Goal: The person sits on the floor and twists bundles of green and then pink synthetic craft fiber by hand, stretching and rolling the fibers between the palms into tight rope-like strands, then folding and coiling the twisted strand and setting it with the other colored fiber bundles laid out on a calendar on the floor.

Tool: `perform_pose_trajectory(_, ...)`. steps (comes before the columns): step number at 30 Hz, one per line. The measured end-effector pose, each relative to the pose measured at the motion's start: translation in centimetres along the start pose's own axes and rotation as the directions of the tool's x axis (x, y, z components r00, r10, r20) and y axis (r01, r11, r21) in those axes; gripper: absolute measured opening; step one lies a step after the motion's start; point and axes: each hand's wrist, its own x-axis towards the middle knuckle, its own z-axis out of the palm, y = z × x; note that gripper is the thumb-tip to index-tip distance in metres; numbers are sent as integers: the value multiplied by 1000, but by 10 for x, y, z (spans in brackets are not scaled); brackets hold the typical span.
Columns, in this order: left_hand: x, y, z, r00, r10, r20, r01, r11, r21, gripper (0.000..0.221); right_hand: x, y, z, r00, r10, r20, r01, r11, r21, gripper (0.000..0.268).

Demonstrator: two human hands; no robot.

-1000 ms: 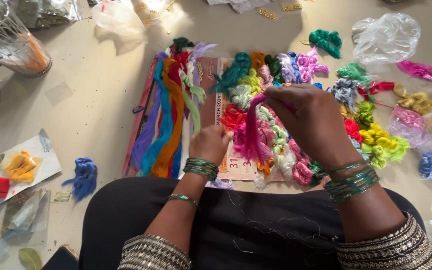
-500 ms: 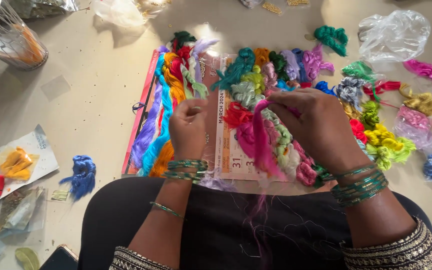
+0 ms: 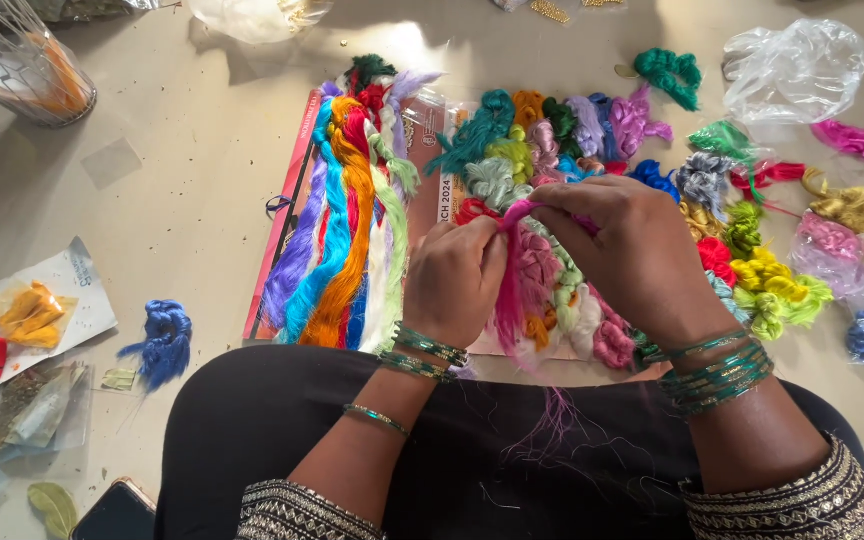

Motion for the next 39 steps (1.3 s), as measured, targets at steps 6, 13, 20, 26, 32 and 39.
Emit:
perform_pose_trajectory(6,-2,-18,17,984,-172,44,167,982,91,27,0,-5,3,999,-31,7,31,999,25,20)
perform_pose_trajectory(13,1,-34,21,929,-353,106,341,933,117,35,-2,-10,4,999,-50,-2,50,999,22,20)
perform_pose_trajectory(20,-5,-75,50,906,-399,139,380,913,148,37,-3,-15,-2,996,-87,-19,88,996,3,18)
perform_pose_trajectory(26,-11,-95,60,879,-455,144,433,887,161,39,-5,-18,-11,994,-100,-46,102,993,58,18)
perform_pose_trajectory(32,-17,-119,74,772,-563,297,497,824,271,46,-4,-20,-20,997,-78,-28,80,993,83,18)
perform_pose_trajectory(39,-26,-137,80,528,-681,507,511,732,451,59,-3,-12,-25,997,-40,-67,46,995,85,19)
